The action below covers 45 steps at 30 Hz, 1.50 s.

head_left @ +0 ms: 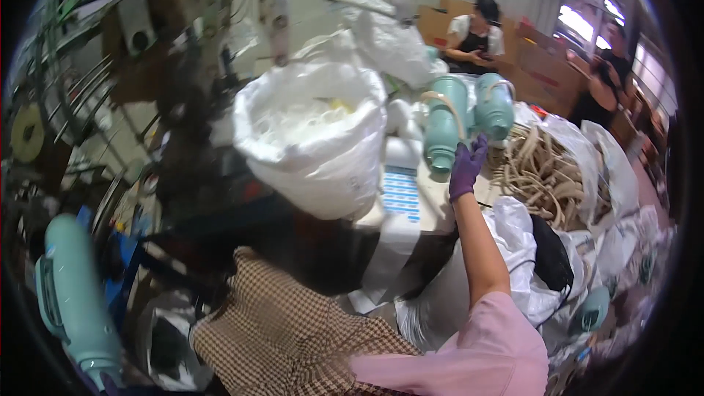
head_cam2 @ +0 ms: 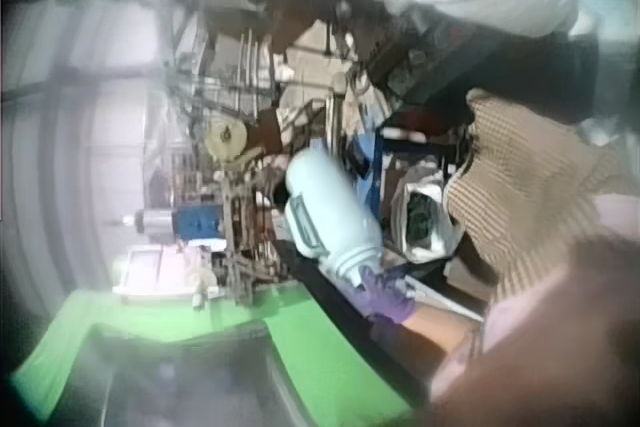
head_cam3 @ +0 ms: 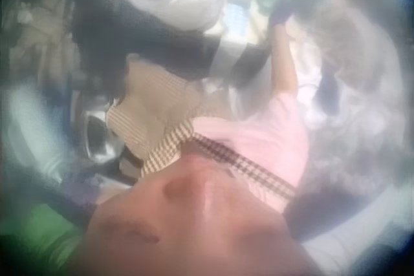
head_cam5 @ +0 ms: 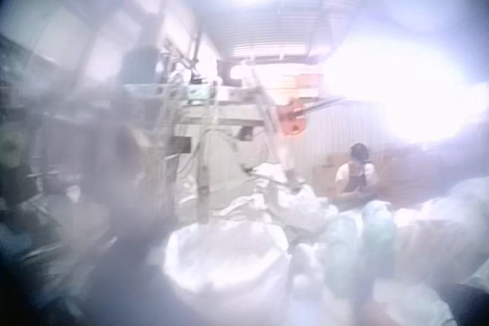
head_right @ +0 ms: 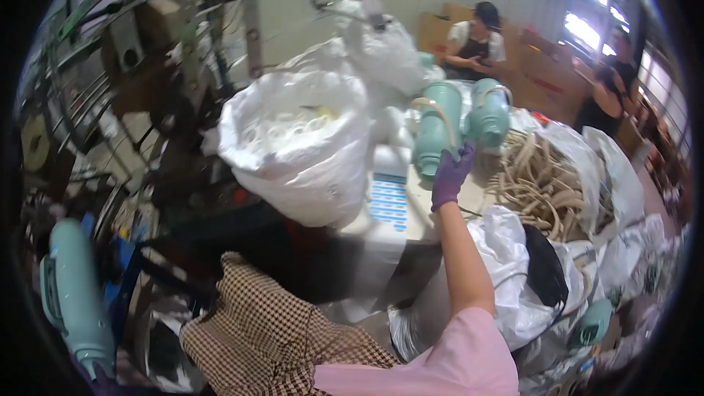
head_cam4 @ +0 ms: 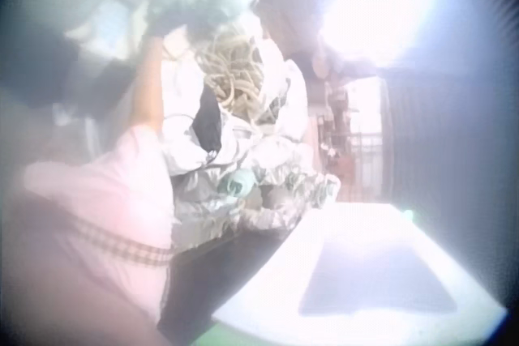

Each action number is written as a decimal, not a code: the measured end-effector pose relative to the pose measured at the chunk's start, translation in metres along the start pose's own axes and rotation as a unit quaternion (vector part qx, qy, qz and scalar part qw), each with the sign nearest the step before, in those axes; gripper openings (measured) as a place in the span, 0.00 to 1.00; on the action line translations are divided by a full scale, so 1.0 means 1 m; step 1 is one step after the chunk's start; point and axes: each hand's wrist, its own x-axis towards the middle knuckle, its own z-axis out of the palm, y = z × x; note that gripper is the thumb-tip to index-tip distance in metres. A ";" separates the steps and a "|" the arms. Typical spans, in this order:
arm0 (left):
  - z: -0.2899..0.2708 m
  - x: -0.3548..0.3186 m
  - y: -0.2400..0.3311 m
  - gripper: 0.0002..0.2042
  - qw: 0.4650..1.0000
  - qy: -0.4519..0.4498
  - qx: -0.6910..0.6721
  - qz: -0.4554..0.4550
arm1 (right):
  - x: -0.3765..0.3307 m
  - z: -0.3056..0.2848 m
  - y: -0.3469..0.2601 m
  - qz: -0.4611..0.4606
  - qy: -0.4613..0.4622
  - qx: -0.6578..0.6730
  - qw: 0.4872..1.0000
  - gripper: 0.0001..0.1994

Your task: The person clean, trim, and assemble plastic insulated flasks by hand, checking each component, attaching structural parts, and placing the finished outer casings onto processing machinery.

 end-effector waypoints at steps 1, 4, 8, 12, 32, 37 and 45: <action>-0.012 -0.014 -0.004 0.37 0.999 0.027 0.036 -0.010 | -0.035 0.011 -0.045 -0.070 -0.087 0.028 0.993 0.27; 0.058 -0.038 -0.014 0.30 0.851 -0.174 -0.414 -0.273 | -0.131 -0.004 -0.112 -0.254 -0.298 0.019 0.920 0.22; 0.175 -0.022 0.076 0.30 0.696 -0.268 -0.574 -0.338 | -0.276 -0.012 -0.205 -0.347 -0.576 0.165 0.722 0.22; 0.284 -0.034 0.128 0.32 0.665 -0.276 -0.617 -0.318 | -0.363 -0.033 -0.234 -0.346 -0.610 0.141 0.699 0.27; 0.496 0.076 0.149 0.30 0.824 -0.326 -0.439 -0.144 | -0.400 -0.013 -0.209 -0.290 -0.644 0.166 0.689 0.28; 0.431 -0.031 0.117 0.20 0.736 -0.462 -0.479 -0.120 | -0.402 -0.014 -0.209 -0.270 -0.605 0.221 0.716 0.32; 0.381 -0.136 0.088 0.18 0.668 -0.741 -0.034 -0.066 | -0.390 -0.012 -0.204 0.013 -0.703 0.333 0.629 0.30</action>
